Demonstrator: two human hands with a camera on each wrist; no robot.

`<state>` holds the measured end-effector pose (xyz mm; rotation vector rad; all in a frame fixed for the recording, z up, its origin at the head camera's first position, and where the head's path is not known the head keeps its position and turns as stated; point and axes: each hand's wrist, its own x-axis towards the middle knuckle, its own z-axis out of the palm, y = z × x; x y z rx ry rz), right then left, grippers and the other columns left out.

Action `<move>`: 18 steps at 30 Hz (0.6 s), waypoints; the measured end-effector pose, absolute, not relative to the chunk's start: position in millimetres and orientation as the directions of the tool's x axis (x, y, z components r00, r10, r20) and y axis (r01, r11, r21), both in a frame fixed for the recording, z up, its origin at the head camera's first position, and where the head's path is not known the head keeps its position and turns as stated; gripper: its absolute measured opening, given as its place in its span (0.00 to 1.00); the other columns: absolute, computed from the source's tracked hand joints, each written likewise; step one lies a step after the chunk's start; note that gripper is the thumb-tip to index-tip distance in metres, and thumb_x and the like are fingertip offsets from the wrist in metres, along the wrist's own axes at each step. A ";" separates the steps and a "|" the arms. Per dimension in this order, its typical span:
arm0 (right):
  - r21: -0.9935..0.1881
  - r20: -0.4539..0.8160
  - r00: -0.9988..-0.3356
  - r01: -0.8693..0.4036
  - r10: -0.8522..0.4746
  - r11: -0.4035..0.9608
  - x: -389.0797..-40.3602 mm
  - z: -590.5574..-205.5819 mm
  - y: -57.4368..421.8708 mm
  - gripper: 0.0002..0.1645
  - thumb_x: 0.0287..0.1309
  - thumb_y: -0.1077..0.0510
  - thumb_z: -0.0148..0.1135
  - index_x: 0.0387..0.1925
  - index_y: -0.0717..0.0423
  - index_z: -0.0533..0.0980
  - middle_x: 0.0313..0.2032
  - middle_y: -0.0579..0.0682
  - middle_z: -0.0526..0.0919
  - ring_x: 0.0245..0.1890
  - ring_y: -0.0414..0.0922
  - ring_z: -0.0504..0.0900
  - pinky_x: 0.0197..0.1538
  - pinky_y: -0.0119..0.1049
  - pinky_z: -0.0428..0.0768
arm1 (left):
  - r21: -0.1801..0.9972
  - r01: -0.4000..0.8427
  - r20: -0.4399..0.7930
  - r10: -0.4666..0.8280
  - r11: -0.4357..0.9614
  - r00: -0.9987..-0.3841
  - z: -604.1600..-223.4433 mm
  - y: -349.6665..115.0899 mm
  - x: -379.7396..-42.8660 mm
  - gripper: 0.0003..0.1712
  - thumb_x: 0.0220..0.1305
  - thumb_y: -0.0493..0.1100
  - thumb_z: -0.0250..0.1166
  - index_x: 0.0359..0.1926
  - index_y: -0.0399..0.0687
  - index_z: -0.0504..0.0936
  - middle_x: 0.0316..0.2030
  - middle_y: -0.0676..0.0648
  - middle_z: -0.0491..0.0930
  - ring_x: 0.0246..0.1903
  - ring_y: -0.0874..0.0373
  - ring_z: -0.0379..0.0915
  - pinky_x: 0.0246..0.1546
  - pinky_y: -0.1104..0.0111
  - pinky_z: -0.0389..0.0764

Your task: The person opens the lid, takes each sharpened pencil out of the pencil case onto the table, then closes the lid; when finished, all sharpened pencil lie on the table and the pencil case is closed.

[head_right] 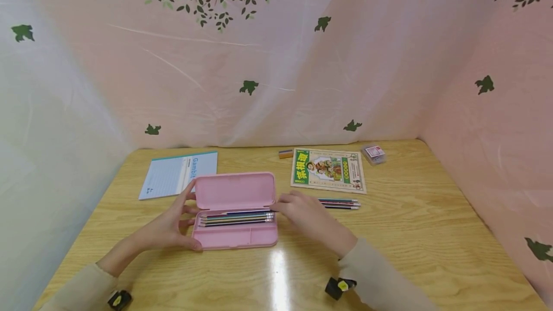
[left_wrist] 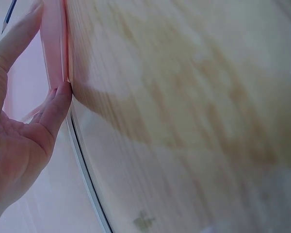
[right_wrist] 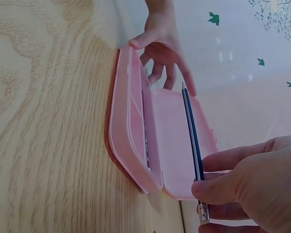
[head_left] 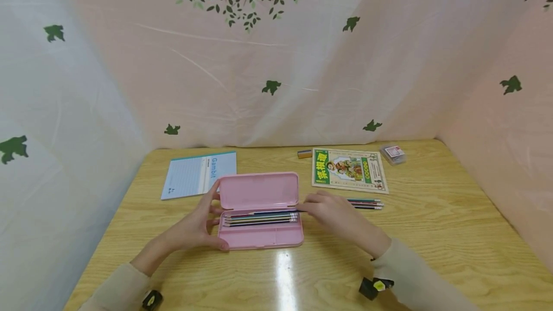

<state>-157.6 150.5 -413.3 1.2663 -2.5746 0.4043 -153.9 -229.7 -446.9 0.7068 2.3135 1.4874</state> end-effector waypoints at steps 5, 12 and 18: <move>-0.168 0.336 -0.620 -0.780 -0.709 0.602 -154.7 -415.6 163.3 0.18 0.55 0.69 0.73 0.47 0.53 0.87 0.41 0.49 0.86 0.41 0.46 0.85 0.41 0.38 0.86 | 0.909 0.237 0.010 0.550 0.344 -0.835 -448.1 -230.2 -154.5 0.86 0.40 0.39 0.87 0.80 0.66 0.26 0.67 0.40 0.53 0.61 0.44 0.69 0.61 0.56 0.76; -0.200 0.315 -0.662 -0.747 -0.680 0.634 -151.9 -419.2 184.1 0.20 0.55 0.71 0.72 0.49 0.53 0.86 0.46 0.51 0.87 0.44 0.49 0.86 0.45 0.44 0.87 | 0.910 0.236 0.008 0.554 0.341 -0.832 -448.8 -230.6 -154.9 0.86 0.41 0.39 0.87 0.80 0.66 0.26 0.67 0.40 0.53 0.61 0.43 0.69 0.61 0.56 0.76; -0.198 0.284 -0.688 -0.723 -0.667 0.662 -150.6 -420.9 203.0 0.19 0.56 0.71 0.71 0.48 0.53 0.86 0.42 0.48 0.86 0.41 0.46 0.85 0.41 0.40 0.86 | 0.914 0.232 0.009 0.555 0.332 -0.832 -448.5 -230.7 -154.8 0.86 0.40 0.39 0.87 0.80 0.66 0.26 0.67 0.40 0.53 0.61 0.43 0.69 0.61 0.57 0.76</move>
